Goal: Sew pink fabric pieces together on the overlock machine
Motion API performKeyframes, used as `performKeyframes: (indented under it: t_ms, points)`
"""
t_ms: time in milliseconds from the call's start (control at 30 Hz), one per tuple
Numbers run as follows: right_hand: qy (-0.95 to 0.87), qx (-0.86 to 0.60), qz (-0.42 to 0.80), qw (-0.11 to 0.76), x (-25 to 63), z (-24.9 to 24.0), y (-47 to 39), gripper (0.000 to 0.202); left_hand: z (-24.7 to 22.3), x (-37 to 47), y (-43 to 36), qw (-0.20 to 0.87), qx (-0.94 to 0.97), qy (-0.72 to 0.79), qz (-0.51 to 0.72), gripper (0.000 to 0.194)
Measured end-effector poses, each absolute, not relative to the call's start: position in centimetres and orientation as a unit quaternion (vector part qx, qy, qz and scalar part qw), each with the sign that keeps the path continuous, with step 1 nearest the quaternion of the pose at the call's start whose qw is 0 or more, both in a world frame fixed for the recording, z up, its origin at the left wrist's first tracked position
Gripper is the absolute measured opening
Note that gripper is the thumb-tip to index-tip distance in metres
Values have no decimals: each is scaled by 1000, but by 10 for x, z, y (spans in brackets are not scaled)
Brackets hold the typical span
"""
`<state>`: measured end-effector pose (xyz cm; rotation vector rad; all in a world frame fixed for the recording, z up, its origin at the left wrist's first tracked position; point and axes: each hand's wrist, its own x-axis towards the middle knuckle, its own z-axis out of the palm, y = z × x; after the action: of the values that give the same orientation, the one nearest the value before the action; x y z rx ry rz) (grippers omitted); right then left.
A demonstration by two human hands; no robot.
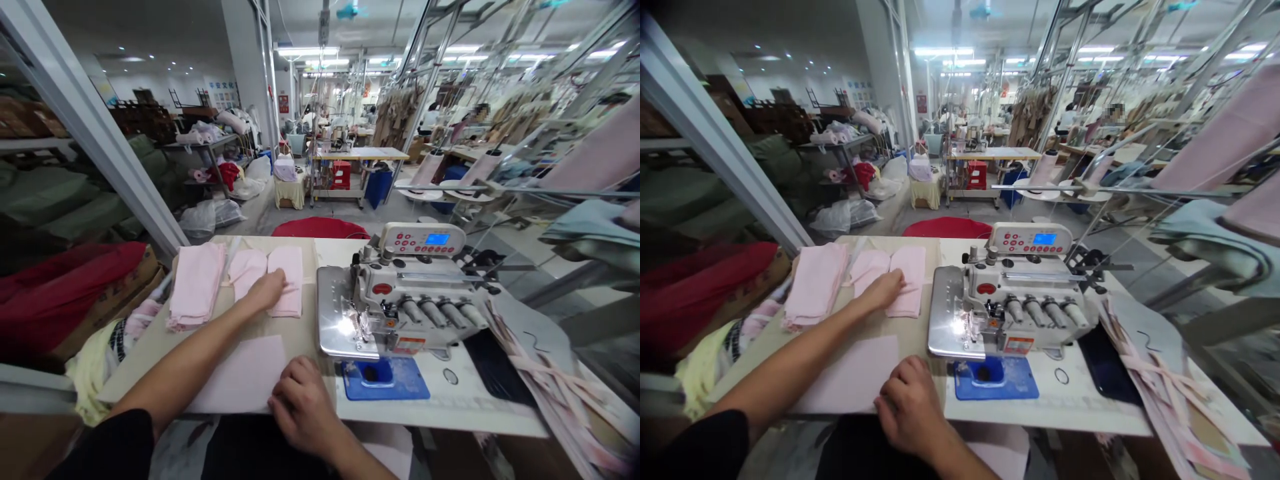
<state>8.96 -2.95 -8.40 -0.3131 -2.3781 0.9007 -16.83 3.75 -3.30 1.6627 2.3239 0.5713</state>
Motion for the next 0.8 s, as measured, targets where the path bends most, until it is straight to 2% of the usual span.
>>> performKeyframes:
  t_ms: [67, 167, 233, 267, 333, 367, 433, 500, 533, 633, 733, 800]
  points:
    - [-883, -117, 348, 292, 89, -87, -28, 24, -22, -164, 36, 126, 553, 790, 233, 19]
    - [-868, -153, 345, 322, 87, -98, -28, 78, -1, -144, 4, 186, 580, 743, 277, 24]
    - [-855, -196, 330, 350, 87, -104, -31, 95, 17, -132, -41, 261, 617, 682, 293, 24]
    - [-852, -208, 316, 361, 88, -103, -34, 94, 25, -129, -68, 350, 641, 612, 302, 26]
    - [-871, -185, 299, 343, 91, -95, -40, 77, 35, -132, -124, 466, 669, 498, 296, 27]
    - [-889, -144, 308, 308, 93, -87, -43, 64, 35, -136, -150, 506, 678, 442, 298, 27]
    - [-913, -15, 363, 187, 94, -67, -46, 37, 25, -143, -189, 521, 623, 440, 383, 39]
    - [-891, 92, 440, 64, 88, -47, -40, 19, 3, -145, -208, 457, 516, 525, 500, 46]
    - [-875, 105, 472, 33, 81, -39, -34, 14, -10, -144, -211, 410, 469, 574, 532, 44]
    - [-858, -15, 513, 39, 55, -30, -13, 10, -47, -143, -205, 265, 437, 713, 480, 28]
    - [-873, -224, 430, 53, 33, -37, 1, 33, -69, -159, -205, 98, 451, 804, 375, 25]
    - [-878, -288, 381, 38, 28, -45, 0, 48, -76, -175, -214, 25, 449, 829, 332, 24]
